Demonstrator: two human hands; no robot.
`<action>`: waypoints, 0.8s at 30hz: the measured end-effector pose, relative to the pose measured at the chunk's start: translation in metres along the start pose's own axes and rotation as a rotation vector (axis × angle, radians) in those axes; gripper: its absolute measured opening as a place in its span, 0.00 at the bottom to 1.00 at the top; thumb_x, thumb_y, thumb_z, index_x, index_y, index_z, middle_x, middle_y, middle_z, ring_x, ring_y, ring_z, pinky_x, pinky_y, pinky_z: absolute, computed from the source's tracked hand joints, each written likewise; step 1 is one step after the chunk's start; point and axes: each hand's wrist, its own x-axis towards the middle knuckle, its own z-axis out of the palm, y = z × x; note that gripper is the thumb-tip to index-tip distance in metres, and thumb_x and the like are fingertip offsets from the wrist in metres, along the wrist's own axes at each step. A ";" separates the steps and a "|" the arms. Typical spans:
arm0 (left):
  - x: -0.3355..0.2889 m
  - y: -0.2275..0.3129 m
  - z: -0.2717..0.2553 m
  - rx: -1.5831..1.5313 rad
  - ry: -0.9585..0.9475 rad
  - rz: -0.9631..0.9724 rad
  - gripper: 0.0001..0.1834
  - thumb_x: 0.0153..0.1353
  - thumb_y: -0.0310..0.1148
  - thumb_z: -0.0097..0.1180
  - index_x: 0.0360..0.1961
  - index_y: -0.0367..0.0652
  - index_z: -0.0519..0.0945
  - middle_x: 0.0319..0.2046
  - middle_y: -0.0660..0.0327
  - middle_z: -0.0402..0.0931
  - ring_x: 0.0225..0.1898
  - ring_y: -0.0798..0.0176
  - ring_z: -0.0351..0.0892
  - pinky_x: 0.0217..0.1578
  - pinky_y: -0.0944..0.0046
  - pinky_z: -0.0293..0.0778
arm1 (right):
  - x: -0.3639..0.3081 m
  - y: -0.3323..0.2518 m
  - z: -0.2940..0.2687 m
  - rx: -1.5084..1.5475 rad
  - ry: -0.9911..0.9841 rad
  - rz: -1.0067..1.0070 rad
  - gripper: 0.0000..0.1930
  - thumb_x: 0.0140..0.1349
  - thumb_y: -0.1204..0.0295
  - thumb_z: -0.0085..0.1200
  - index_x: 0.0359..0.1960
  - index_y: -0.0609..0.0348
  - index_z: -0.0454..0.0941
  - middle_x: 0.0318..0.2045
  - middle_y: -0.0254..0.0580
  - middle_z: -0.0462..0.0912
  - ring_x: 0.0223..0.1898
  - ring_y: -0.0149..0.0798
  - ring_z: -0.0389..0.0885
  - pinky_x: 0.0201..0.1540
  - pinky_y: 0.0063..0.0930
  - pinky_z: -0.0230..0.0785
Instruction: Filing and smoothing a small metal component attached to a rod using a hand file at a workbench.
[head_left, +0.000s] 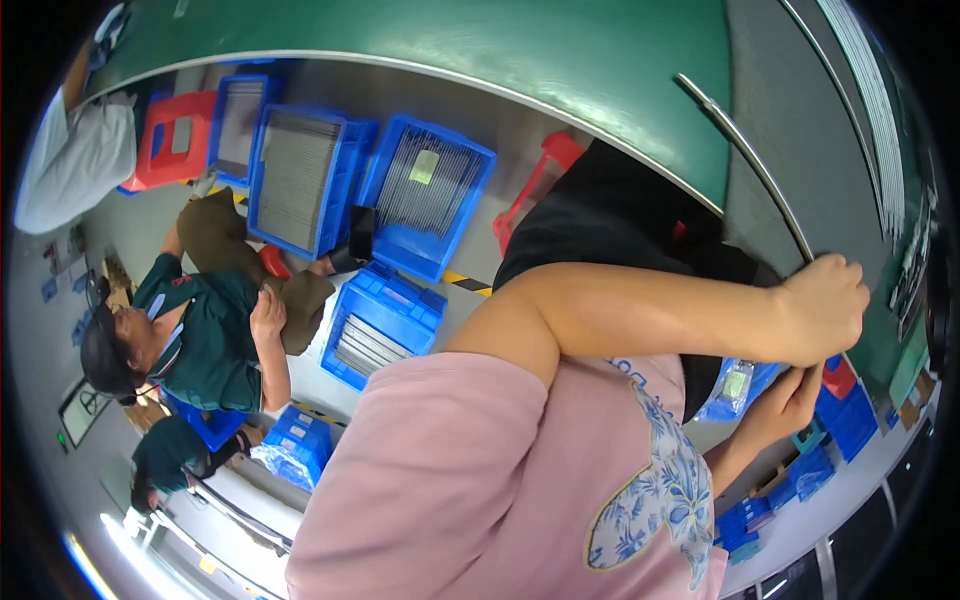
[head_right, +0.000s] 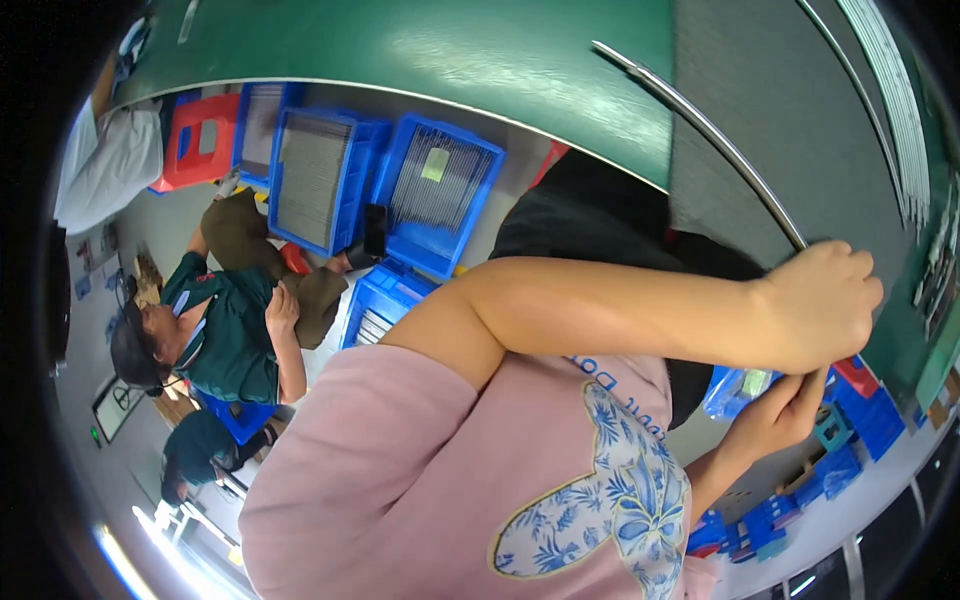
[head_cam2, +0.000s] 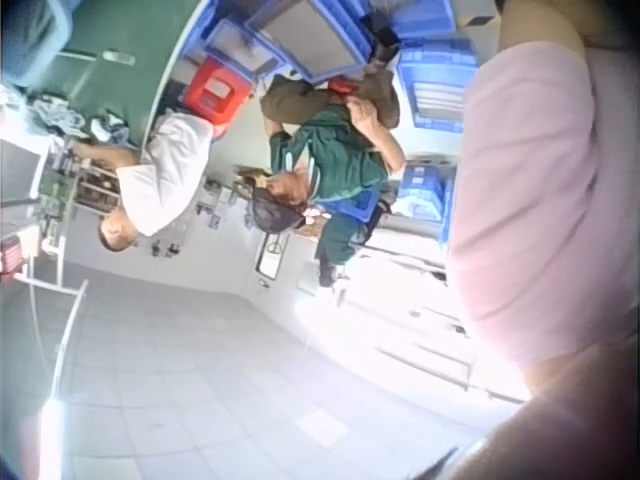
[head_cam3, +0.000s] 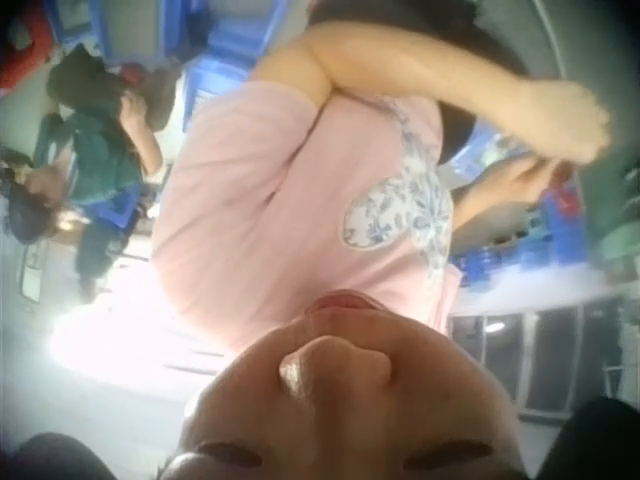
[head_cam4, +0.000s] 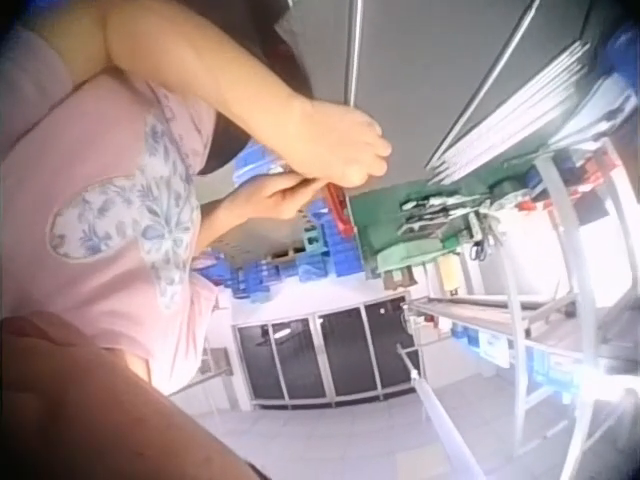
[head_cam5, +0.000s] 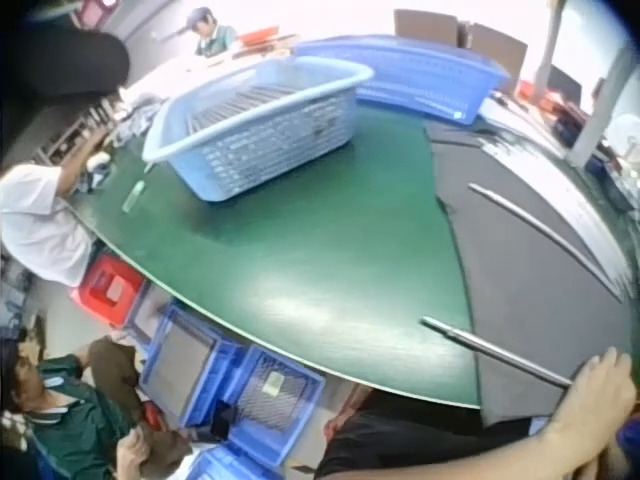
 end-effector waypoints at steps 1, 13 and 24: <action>0.002 0.002 -0.004 -0.030 0.049 -0.007 0.09 0.37 0.36 0.57 0.19 0.45 0.83 0.25 0.60 0.76 0.35 0.58 0.73 0.32 0.61 0.66 | 0.008 -0.002 -0.004 0.005 -0.037 0.027 0.13 0.65 0.77 0.44 0.47 0.72 0.73 0.41 0.44 0.80 0.40 0.29 0.75 0.43 0.21 0.67; 0.000 -0.023 -0.042 -0.117 0.005 -0.008 0.05 0.39 0.21 0.58 0.19 0.42 0.76 0.23 0.62 0.69 0.25 0.58 0.69 0.23 0.62 0.67 | -0.007 -0.024 0.033 -0.103 0.080 -0.175 0.26 0.49 0.85 0.48 0.54 0.66 0.71 0.16 0.43 0.71 0.13 0.38 0.69 0.16 0.29 0.61; -0.006 -0.034 -0.053 -0.060 -0.060 -0.031 0.06 0.38 0.22 0.58 0.20 0.41 0.75 0.23 0.63 0.67 0.24 0.59 0.66 0.23 0.63 0.65 | -0.006 -0.020 0.058 -0.009 0.128 -0.189 0.28 0.44 0.84 0.50 0.53 0.65 0.73 0.12 0.36 0.63 0.10 0.35 0.62 0.14 0.27 0.57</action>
